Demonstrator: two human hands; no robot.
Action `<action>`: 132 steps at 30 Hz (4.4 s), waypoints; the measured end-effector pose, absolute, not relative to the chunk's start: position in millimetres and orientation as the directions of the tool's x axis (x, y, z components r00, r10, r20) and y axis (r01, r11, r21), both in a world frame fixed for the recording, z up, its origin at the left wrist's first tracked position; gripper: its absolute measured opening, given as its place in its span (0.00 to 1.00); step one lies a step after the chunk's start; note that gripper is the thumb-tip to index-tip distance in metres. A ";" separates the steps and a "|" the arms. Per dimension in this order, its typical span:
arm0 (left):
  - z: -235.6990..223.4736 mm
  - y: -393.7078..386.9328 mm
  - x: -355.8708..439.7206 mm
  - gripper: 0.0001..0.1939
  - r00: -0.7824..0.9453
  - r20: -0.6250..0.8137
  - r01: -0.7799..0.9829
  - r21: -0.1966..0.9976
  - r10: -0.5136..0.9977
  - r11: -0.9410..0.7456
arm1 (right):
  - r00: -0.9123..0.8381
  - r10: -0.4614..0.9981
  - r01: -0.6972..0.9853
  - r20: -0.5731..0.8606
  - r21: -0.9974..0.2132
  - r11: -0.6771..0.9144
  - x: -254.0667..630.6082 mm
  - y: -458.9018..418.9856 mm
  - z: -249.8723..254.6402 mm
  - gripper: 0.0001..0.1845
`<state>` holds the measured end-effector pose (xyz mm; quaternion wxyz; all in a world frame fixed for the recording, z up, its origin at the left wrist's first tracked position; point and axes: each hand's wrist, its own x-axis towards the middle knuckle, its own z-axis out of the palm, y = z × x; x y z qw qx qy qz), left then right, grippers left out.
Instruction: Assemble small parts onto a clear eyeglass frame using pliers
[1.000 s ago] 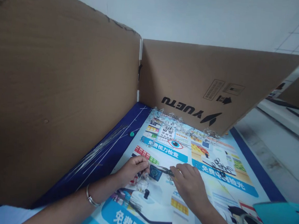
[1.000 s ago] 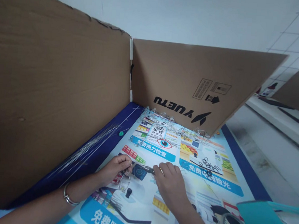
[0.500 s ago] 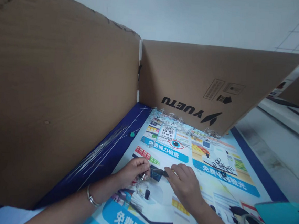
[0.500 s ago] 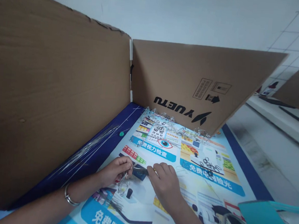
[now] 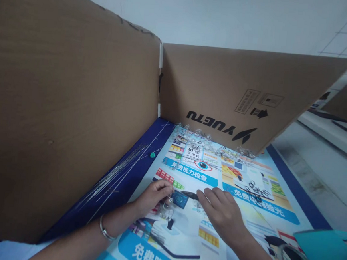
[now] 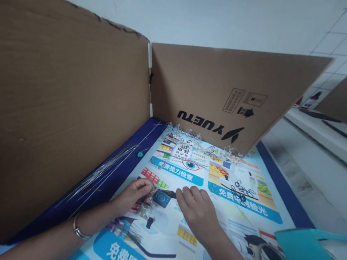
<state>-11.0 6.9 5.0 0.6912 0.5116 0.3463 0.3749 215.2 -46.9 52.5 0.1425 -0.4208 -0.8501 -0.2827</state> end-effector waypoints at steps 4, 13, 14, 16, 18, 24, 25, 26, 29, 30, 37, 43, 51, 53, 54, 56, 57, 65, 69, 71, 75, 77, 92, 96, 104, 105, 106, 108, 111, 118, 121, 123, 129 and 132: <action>7.0 7.2 -10.1 0.12 0.438 -0.034 -0.154 0.982 0.898 0.112 | -0.525 0.744 0.850 0.414 0.308 0.428 217.1 -45.4 50.9 0.09; 14.6 6.1 -12.9 0.09 0.410 0.283 0.039 0.944 0.867 -0.326 | -0.487 0.818 0.847 0.307 0.396 0.356 204.8 -41.3 68.8 0.05; 15.1 5.9 -13.2 0.08 0.423 0.298 0.054 0.934 0.856 -0.352 | -0.501 0.812 0.833 0.298 0.420 0.360 200.3 -41.7 72.4 0.05; 15.4 5.9 -13.5 0.08 0.457 0.308 0.072 0.922 0.835 -0.379 | -0.529 0.803 0.805 0.273 0.460 0.374 190.6 -42.7 79.0 0.05; 14.8 6.6 -13.6 0.07 0.478 0.318 0.076 0.913 0.818 -0.400 | -0.553 0.793 0.783 0.256 0.485 0.389 181.7 -43.6 84.7 0.05; 14.2 8.8 -13.7 0.09 0.496 0.316 0.058 0.917 0.809 -0.394 | -0.601 0.762 0.738 0.241 0.532 0.414 170.4 -42.5 92.0 0.05; 14.6 8.6 -13.7 0.10 0.503 0.306 0.051 0.923 0.808 -0.381 | -0.608 0.757 0.732 0.241 0.538 0.417 170.4 -42.1 91.6 0.05; 15.0 8.2 -13.6 0.10 0.510 0.296 0.045 0.929 0.808 -0.368 | -0.614 0.752 0.727 0.239 0.543 0.420 170.7 -41.8 90.8 0.05; 15.9 6.7 -13.1 0.12 0.527 0.267 0.031 0.943 0.807 -0.332 | -0.631 0.741 0.710 0.231 0.557 0.431 170.9 -41.8 87.8 0.05; 15.9 6.2 -12.9 0.12 0.532 0.252 0.035 0.947 0.809 -0.318 | -0.635 0.738 0.705 0.228 0.562 0.433 170.5 -42.2 87.0 0.06; 12.7 5.5 -11.5 0.12 0.527 0.097 0.057 0.987 0.844 -0.149 | -0.660 0.718 0.682 0.223 0.578 0.447 163.1 -47.0 88.6 0.06; 8.5 6.7 -12.5 0.14 0.499 -0.057 0.007 0.998 0.864 0.062 | -0.613 0.737 0.757 0.285 0.479 0.445 177.0 -46.2 90.9 0.05; 9.2 7.3 -11.1 0.14 0.487 0.001 -0.346 0.918 0.873 0.192 | -0.264 0.915 0.896 0.306 -0.272 0.350 212.7 -37.9 47.1 0.08; 9.6 6.6 -10.6 0.14 0.497 -0.009 -0.386 0.893 0.868 0.230 | -0.243 0.924 0.850 0.296 -0.393 0.349 211.5 -37.1 34.3 0.09; 9.6 6.3 -10.5 0.14 0.505 -0.015 -0.395 0.885 0.863 0.246 | -0.225 0.930 0.831 0.290 -0.441 0.338 209.2 -36.8 29.3 0.09; 9.6 5.8 -10.1 0.14 0.521 -0.031 -0.396 0.876 0.853 0.274 | -0.208 0.936 0.786 0.285 -0.520 0.334 203.1 -36.6 22.8 0.10; 9.5 5.6 -10.0 0.14 0.526 -0.040 -0.395 0.873 0.850 0.285 | -0.206 0.936 0.762 0.285 -0.553 0.336 200.0 -36.5 20.9 0.09; 9.8 2.6 -9.1 0.15 0.518 -0.098 -0.386 0.860 0.850 0.334 | -0.171 0.960 0.615 0.221 -0.737 0.280 188.7 -39.6 14.7 0.09; 8.9 0.8 -9.1 0.15 0.547 -0.115 -0.369 0.856 0.829 0.361 | -0.168 0.969 0.578 0.181 -0.778 0.246 185.6 -41.4 9.4 0.10; 7.7 0.4 -8.8 0.14 0.556 -0.115 -0.370 0.852 0.823 0.370 | -0.159 0.972 0.573 0.175 -0.785 0.235 184.1 -41.6 6.4 0.11; 6.3 0.2 -8.1 0.15 0.542 -0.110 -0.359 0.866 0.833 0.348 | -0.130 0.976 0.567 0.172 -0.795 0.215 182.9 -41.3 3.0 0.12; 7.0 0.0 -7.8 0.15 0.538 -0.111 -0.345 0.875 0.836 0.339 | -0.124 0.977 0.580 0.175 -0.786 0.214 182.9 -41.2 3.4 0.12; 8.4 5.4 -6.3 0.16 0.282 -0.092 -0.179 0.973 0.955 0.147 | -0.036 0.910 0.767 0.412 -0.573 0.290 195.5 -36.3 -7.2 0.14; 7.6 7.9 -7.0 0.16 0.235 -0.039 -0.168 0.982 0.971 0.080 | -0.086 0.851 0.791 0.518 -0.484 0.374 197.8 -35.5 -11.9 0.11; 4.6 9.2 -6.2 0.15 0.238 -0.056 -0.144 0.985 0.970 0.092 | -0.212 0.775 0.805 0.595 -0.343 0.484 204.7 -33.8 -19.6 0.08; 4.9 9.3 -6.1 0.15 0.236 -0.061 -0.145 0.985 0.970 0.097 | -0.215 0.777 0.808 0.592 -0.339 0.482 205.6 -33.3 -19.6 0.08; 5.0 9.4 -6.0 0.15 0.238 -0.069 -0.144 0.984 0.969 0.105 | -0.218 0.781 0.811 0.586 -0.336 0.479 206.3 -32.8 -19.4 0.08; 4.9 9.5 -6.0 0.14 0.239 -0.083 -0.134 0.984 0.968 0.118 | -0.231 0.790 0.811 0.568 -0.336 0.479 207.2 -32.0 -19.3 0.08; 4.7 9.6 -6.4 0.14 0.254 -0.079 -0.108 0.988 0.964 0.109 | -0.256 0.792 0.801 0.554 -0.337 0.494 207.6 -31.1 -20.1 0.08; 11.9 5.9 -5.7 0.14 0.266 -0.050 -0.020 0.998 0.963 0.057 | -0.273 0.747 0.795 0.607 -0.295 0.530 207.4 -31.0 -20.9 0.09; 10.8 5.0 -5.5 0.14 0.276 -0.039 -0.013 0.999 0.960 0.044 | -0.286 0.750 0.792 0.597 -0.294 0.536 206.2 -31.8 -18.8 0.08; 7.9 5.4 -5.4 0.14 0.277 -0.023 -0.015 0.999 0.961 0.028 | -0.297 0.749 0.790 0.593 -0.289 0.541 204.7 -32.2 -17.2 0.08; 1.9 5.9 -4.4 0.14 0.312 0.001 -0.013 1.000 0.950 0.004 | -0.327 0.737 0.790 0.591 -0.258 0.557 199.6 -32.1 -13.3 0.08; 2.0 5.4 -4.0 0.14 0.309 -0.007 -0.005 1.000 0.951 0.010 | -0.332 0.723 0.795 0.606 -0.232 0.560 199.0 -31.5 -13.0 0.08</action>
